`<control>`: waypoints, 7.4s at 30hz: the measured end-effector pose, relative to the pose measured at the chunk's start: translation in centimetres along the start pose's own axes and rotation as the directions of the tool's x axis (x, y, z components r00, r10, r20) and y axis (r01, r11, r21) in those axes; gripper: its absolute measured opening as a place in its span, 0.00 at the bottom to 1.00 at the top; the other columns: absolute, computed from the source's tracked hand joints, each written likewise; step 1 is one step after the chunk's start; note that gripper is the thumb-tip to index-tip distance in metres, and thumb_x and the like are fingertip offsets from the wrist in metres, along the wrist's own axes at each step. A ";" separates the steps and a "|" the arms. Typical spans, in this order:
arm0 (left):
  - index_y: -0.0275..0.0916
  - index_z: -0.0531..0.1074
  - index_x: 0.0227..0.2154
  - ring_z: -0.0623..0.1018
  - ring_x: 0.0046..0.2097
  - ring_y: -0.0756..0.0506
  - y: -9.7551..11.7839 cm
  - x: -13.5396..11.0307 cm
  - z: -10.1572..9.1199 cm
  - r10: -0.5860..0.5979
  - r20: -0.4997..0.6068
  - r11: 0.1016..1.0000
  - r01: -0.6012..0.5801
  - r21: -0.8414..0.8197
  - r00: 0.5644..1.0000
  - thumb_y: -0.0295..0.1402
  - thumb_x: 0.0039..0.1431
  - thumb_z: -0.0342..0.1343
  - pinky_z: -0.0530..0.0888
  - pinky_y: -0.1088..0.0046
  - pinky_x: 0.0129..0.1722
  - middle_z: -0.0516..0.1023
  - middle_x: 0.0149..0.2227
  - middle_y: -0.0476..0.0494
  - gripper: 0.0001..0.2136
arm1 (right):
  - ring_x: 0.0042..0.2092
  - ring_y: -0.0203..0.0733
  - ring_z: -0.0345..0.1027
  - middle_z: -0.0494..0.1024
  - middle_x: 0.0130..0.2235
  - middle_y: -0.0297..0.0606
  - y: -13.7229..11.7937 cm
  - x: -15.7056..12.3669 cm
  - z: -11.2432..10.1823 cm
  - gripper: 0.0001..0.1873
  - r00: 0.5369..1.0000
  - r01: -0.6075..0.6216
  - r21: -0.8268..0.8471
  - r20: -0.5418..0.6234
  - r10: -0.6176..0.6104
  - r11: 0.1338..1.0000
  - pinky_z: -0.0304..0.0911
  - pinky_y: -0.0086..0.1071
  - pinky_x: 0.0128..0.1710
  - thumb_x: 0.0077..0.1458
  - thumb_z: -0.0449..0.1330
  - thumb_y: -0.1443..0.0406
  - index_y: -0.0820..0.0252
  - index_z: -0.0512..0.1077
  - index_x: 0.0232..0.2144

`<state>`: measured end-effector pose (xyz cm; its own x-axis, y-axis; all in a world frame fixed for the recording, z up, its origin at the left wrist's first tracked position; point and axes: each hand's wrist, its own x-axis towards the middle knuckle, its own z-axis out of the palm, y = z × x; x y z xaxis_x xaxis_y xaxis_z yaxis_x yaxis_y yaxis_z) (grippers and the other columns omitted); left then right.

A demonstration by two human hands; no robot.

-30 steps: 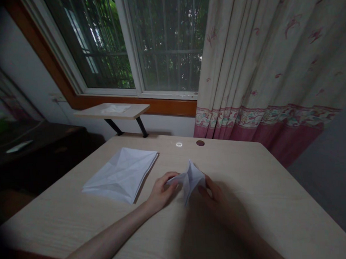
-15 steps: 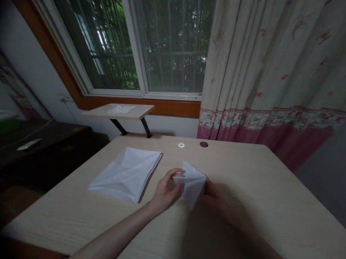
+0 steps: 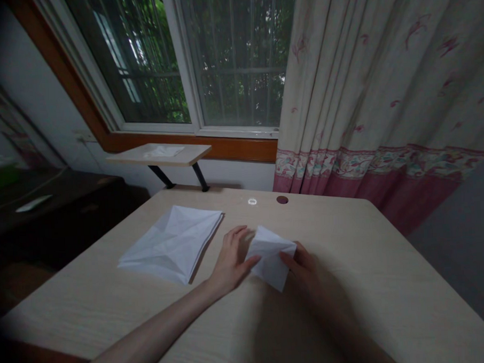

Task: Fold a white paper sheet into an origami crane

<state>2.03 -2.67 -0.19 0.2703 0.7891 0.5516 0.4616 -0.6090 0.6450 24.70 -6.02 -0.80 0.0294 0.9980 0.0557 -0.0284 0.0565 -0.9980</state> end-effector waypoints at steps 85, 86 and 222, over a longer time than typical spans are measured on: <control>0.44 0.70 0.52 0.65 0.61 0.36 -0.7 0.3 -0.6 0.001 0.201 0.887 -0.094 0.452 0.980 0.26 0.65 0.53 0.56 0.47 0.62 0.68 0.60 0.40 0.15 | 0.52 0.60 0.71 0.73 0.61 0.41 1.8 -1.1 0.1 0.19 0.841 0.480 -0.864 0.404 -0.360 0.154 0.67 0.59 0.49 0.63 0.57 0.62 0.46 0.72 0.56; 0.44 0.70 0.52 0.65 0.61 0.36 -0.8 0.3 -0.6 -0.003 0.192 0.882 -0.088 0.464 0.981 0.26 0.65 0.53 0.57 0.48 0.62 0.68 0.60 0.40 0.14 | 0.54 0.60 0.69 0.72 0.61 0.42 1.7 -1.2 0.1 0.20 0.839 0.491 -0.856 0.415 -0.353 0.161 0.65 0.60 0.52 0.62 0.58 0.61 0.47 0.71 0.56; 0.47 0.69 0.58 0.51 0.69 0.28 -0.4 0.0 -0.3 0.102 0.332 0.902 -0.228 0.366 0.938 0.41 0.53 0.67 0.51 0.38 0.64 0.49 0.70 0.34 0.29 | 0.56 0.53 0.63 0.69 0.49 0.46 2.1 0.4 -0.1 0.05 0.759 0.431 -0.831 0.124 -0.639 0.351 0.66 0.53 0.54 0.66 0.51 0.63 0.52 0.66 0.41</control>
<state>1.58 -2.39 -0.31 0.5808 0.7046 0.4078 0.6641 -0.6998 0.2631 24.80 -5.51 -2.91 -0.0837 0.7248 0.6839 0.8334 0.4272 -0.3507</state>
